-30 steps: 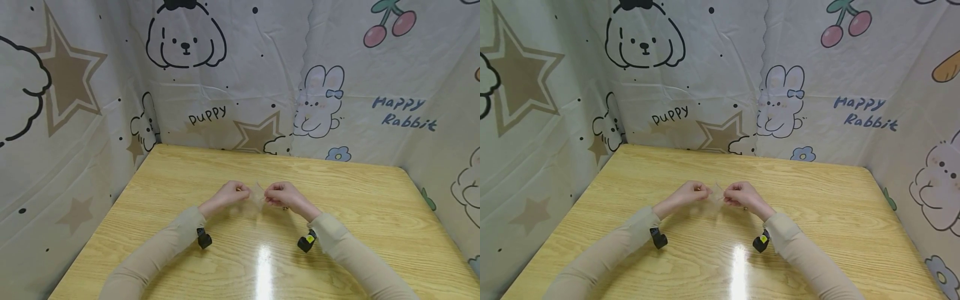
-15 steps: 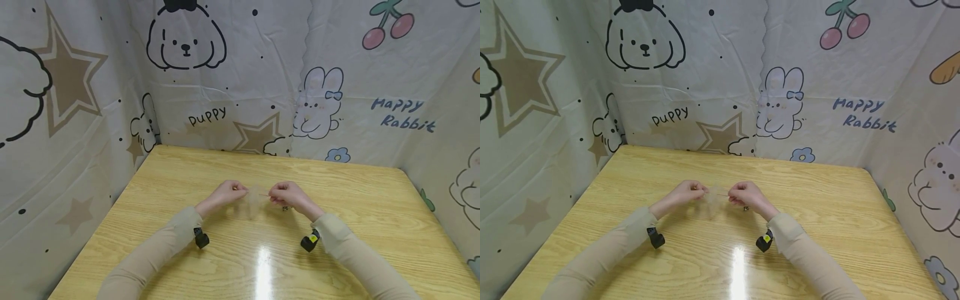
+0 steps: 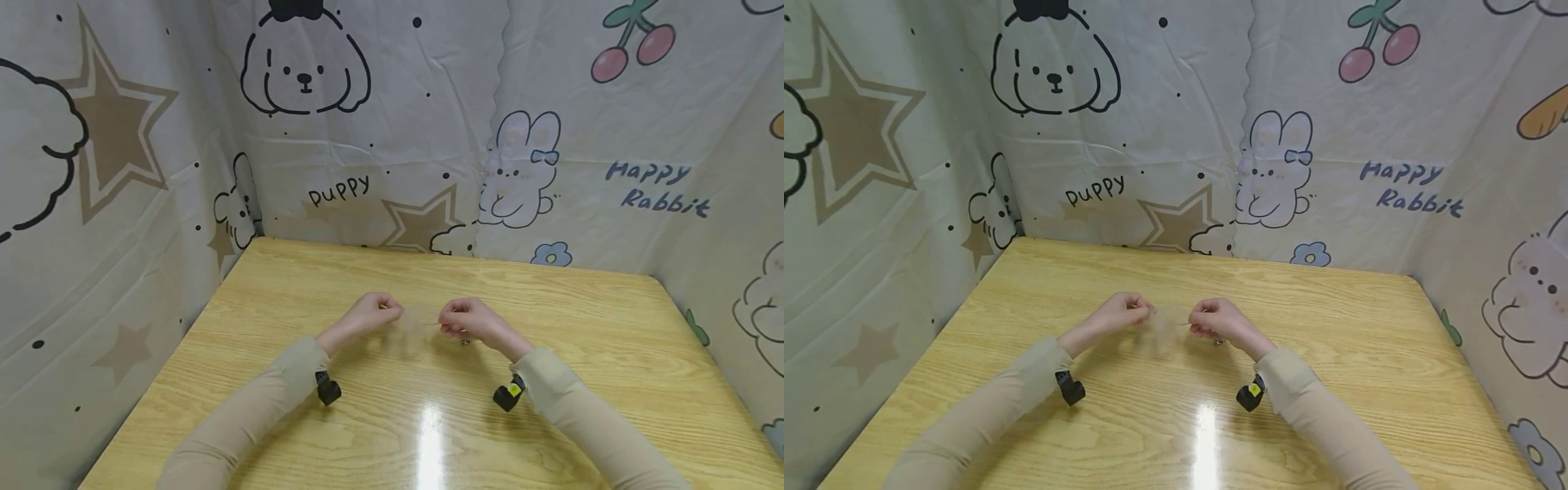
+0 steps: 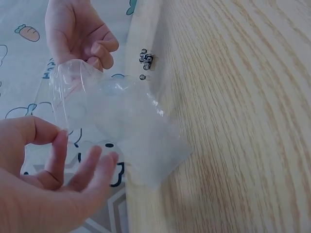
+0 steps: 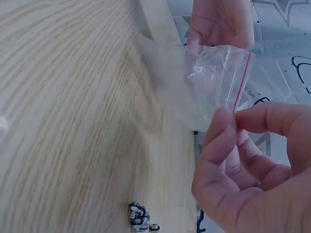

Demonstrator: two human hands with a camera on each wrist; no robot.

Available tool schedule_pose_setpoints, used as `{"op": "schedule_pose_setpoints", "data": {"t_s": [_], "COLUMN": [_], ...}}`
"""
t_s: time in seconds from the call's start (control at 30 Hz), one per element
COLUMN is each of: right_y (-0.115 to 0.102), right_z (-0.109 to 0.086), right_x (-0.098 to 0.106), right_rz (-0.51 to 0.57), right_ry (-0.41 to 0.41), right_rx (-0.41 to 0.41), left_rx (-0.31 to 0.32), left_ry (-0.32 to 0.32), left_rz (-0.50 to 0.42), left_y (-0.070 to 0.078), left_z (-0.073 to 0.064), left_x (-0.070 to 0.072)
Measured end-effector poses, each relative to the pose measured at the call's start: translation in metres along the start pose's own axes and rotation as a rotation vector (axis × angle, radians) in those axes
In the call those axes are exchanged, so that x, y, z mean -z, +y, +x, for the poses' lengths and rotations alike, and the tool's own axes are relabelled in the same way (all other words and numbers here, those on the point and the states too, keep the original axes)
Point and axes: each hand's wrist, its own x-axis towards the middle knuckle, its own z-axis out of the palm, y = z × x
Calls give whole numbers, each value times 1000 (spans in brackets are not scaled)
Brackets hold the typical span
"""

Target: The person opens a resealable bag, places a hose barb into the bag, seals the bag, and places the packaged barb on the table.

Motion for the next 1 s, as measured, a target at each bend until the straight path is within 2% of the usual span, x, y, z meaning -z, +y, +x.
{"op": "schedule_pose_setpoints", "data": {"t_s": [0.13, 0.27, 0.37, 0.47, 0.7, 0.83, 1.0], "right_y": [-2, -5, -7, -8, -10, -13, -17], "right_z": [0, 1, 1, 1, 1, 0, -2], "right_x": [-1, -1, -1, -1, 0, -3, -6], "right_rz": [9, 14, 7, -1, -10, -3, -5], "right_ry": [-8, -8, -11, -12, -22, -35, -46], "right_rx": [7, -7, -15, -16, 2, 10, 17], "left_rx": [-66, -168, -186, -178, -295, -314, -297], "left_ry": [-29, -54, -58, -83, -166, -221, -260], "left_rz": [10, 67, 78, 54, 239, 205, 156], "left_y": [2, 4, 4, 2, -1, -4, -6], "left_z": [1, 4, 4, 5, 3, 4, 8], "left_x": [-2, -7, -10, -12, -18, -22, -24]}}
